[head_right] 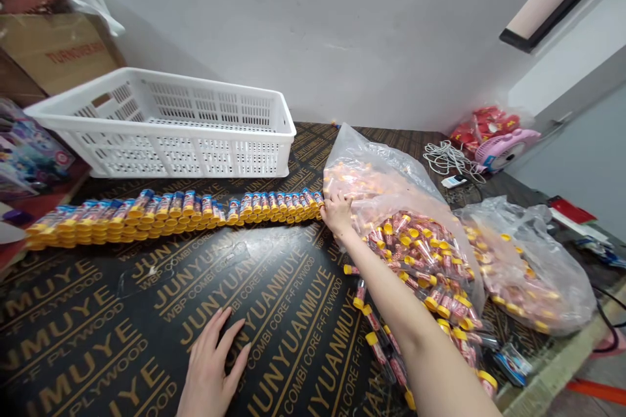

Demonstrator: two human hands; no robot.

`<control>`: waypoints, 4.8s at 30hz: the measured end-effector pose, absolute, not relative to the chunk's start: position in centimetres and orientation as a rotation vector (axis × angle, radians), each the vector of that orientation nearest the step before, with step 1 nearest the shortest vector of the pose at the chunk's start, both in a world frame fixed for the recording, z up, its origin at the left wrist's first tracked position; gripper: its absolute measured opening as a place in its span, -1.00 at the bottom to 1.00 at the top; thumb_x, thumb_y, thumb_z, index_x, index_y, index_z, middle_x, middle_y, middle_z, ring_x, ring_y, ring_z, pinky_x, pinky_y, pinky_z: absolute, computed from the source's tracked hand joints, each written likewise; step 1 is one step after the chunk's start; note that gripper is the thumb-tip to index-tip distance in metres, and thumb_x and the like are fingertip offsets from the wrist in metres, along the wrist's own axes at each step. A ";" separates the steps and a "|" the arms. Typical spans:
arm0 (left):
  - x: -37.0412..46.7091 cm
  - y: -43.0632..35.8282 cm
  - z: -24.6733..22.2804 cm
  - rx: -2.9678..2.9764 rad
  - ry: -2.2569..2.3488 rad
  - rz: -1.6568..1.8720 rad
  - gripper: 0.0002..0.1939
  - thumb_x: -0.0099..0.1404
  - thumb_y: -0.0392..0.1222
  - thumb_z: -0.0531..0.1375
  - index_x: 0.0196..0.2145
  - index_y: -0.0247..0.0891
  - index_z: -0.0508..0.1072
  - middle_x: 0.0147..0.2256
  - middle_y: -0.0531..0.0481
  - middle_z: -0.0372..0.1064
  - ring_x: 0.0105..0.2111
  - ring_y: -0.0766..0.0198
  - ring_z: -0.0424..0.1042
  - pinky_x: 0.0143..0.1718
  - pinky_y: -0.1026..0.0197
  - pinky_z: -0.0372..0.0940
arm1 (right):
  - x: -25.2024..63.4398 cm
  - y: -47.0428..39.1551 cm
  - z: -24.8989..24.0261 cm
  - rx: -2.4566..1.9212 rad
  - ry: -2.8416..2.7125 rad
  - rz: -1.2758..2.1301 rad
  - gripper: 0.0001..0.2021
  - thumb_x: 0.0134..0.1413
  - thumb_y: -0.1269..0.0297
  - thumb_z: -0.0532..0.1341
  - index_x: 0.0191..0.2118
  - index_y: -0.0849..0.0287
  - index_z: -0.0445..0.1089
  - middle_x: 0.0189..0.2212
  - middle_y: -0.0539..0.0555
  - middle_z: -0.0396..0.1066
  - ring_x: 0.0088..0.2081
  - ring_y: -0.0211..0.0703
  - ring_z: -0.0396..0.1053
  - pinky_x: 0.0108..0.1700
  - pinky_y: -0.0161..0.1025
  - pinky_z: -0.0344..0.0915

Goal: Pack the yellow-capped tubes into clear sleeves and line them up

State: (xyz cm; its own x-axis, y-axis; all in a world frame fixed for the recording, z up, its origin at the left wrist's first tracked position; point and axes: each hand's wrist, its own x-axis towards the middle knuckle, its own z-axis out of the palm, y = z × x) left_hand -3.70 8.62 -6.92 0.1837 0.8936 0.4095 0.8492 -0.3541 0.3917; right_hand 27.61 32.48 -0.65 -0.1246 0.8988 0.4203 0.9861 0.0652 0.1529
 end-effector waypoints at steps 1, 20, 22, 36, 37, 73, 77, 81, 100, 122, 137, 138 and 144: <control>-3.7 8.6 -6.9 2.360 1.737 0.908 -0.70 0.24 -0.15 0.10 -0.07 -0.21 0.42 0.06 -0.21 0.28 0.08 -0.04 0.25 -0.09 -0.05 0.32 | 27.7 32.5 -0.7 -1.924 -2.121 -0.598 -0.81 0.07 0.33 0.09 -0.39 0.20 0.46 -0.33 0.18 0.39 -0.18 0.00 0.17 -0.15 -0.11 -0.09; -3.8 8.5 -6.8 2.348 1.743 0.884 -0.70 0.24 -0.15 0.11 -0.07 -0.21 0.42 0.06 -0.21 0.27 0.09 -0.03 0.25 -0.07 -0.05 0.32 | 29.0 32.4 -1.1 -1.914 -2.092 -0.510 -0.76 0.13 0.30 0.08 -0.40 0.18 0.49 -0.39 0.12 0.40 -0.22 -0.06 0.19 -0.15 -0.13 -0.09; -3.8 8.5 -6.8 2.339 1.749 0.877 -0.70 0.25 -0.15 0.10 -0.07 -0.21 0.42 0.06 -0.20 0.28 0.09 -0.03 0.25 -0.07 -0.05 0.31 | 28.9 32.3 -1.1 -1.907 -2.096 -0.504 -0.76 0.12 0.30 0.08 -0.40 0.18 0.48 -0.39 0.13 0.40 -0.23 -0.05 0.19 -0.15 -0.12 -0.09; -3.9 8.7 -6.9 2.286 1.746 0.873 -0.69 0.25 -0.13 0.09 -0.06 -0.19 0.42 0.07 -0.19 0.27 0.10 -0.03 0.23 -0.04 -0.05 0.30 | 28.4 28.1 0.7 -1.783 -1.994 -0.418 -0.71 0.11 0.35 0.04 -0.09 0.19 0.40 -0.17 0.20 0.34 -0.14 0.01 0.23 -0.10 -0.08 0.05; -4.0 8.7 -6.9 2.276 1.744 0.871 -0.69 0.25 -0.13 0.10 -0.06 -0.18 0.42 0.08 -0.18 0.27 0.11 -0.03 0.23 -0.04 -0.05 0.30 | 28.5 26.7 0.8 -1.767 -2.005 -0.398 -0.71 0.12 0.37 0.01 -0.11 0.19 0.41 -0.19 0.20 0.34 -0.15 -0.01 0.24 -0.12 -0.11 0.09; 3.9 4.6 -4.4 1.569 1.213 0.384 -0.83 0.13 -0.23 0.10 -0.40 -0.26 0.50 -0.57 0.01 0.44 -0.53 0.27 0.39 -0.44 0.32 0.15 | 25.0 31.9 0.2 -1.889 -1.999 -0.534 -0.77 0.06 0.28 0.09 -0.30 0.18 0.50 -0.31 0.16 0.45 -0.18 0.02 0.20 -0.18 -0.12 -0.05; 3.9 4.5 -4.6 1.560 1.206 0.400 -0.83 0.14 -0.23 0.10 -0.39 -0.26 0.49 -0.57 0.01 0.44 -0.53 0.27 0.40 -0.43 0.32 0.16 | 25.0 32.0 -0.1 -1.886 -1.990 -0.546 -0.77 0.08 0.27 0.09 -0.38 0.18 0.50 -0.34 0.15 0.46 -0.19 0.01 0.20 -0.16 -0.10 -0.07; 3.9 4.5 -4.5 1.573 1.218 0.412 -0.82 0.16 -0.24 0.08 -0.39 -0.26 0.49 -0.57 0.01 0.44 -0.55 0.28 0.37 -0.45 0.32 0.14 | 25.0 31.9 -0.4 -1.877 -1.985 -0.541 -0.76 0.10 0.29 0.08 -0.39 0.18 0.49 -0.34 0.14 0.45 -0.20 -0.01 0.19 -0.14 -0.09 -0.09; 5.4 2.8 -5.4 1.739 1.091 0.154 -0.75 0.09 0.02 0.21 -0.36 -0.14 0.57 -0.38 -0.05 0.48 -0.36 0.12 0.45 -0.39 0.25 0.16 | 25.5 28.4 2.8 -1.973 -1.972 -0.310 -0.64 0.18 0.22 0.02 0.02 0.22 0.32 -0.05 0.25 0.33 -0.04 0.01 0.24 -0.08 -0.12 0.11; 5.7 0.4 -2.5 1.824 1.317 0.283 -0.98 0.03 -0.26 0.25 -0.50 -0.19 0.48 -0.41 0.08 0.46 -0.35 0.29 0.39 -0.33 0.29 0.09 | 27.3 7.9 -1.4 -1.930 -2.291 0.096 -0.72 0.09 0.54 0.02 -0.20 0.16 0.41 -0.04 0.17 0.38 -0.09 -0.08 0.35 -0.12 -0.17 0.15; 3.7 0.0 -1.0 1.029 1.153 0.729 -0.75 -0.07 -0.18 0.30 -0.58 -0.25 0.26 -0.66 0.14 0.26 -0.59 0.37 0.27 -0.52 0.31 0.18 | 27.5 9.1 -1.1 -1.644 -1.948 0.301 -0.71 0.21 0.31 -0.03 -0.22 0.22 0.43 -0.28 0.14 0.45 -0.25 -0.15 0.39 -0.17 -0.22 0.31; 3.3 0.1 -0.7 0.901 1.130 0.772 -0.73 -0.08 -0.16 0.31 -0.56 -0.24 0.24 -0.66 0.15 0.25 -0.60 0.36 0.28 -0.53 0.31 0.20 | 27.3 8.7 -1.1 -1.647 -1.906 0.315 -0.67 0.24 0.27 -0.07 -0.17 0.24 0.42 -0.27 0.16 0.44 -0.26 -0.14 0.40 -0.20 -0.20 0.32; 0.6 0.9 -0.1 0.560 1.148 0.914 -0.64 -0.30 -0.37 0.38 -0.50 -0.30 0.32 -0.60 0.08 0.40 -0.60 0.36 0.38 -0.51 0.34 0.27 | 24.3 6.6 -1.4 -1.581 -1.962 0.424 -0.55 0.07 0.15 0.18 0.09 0.15 0.28 0.02 0.22 0.28 -0.07 -0.06 0.34 -0.07 -0.11 0.30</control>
State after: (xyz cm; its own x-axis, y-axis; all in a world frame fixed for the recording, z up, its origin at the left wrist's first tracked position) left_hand 0.61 0.87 -0.05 0.1272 0.8424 -0.5236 -0.3216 0.5344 0.7817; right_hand 24.31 6.63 -1.44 -0.1308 0.9627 0.2369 0.7792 0.2476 -0.5758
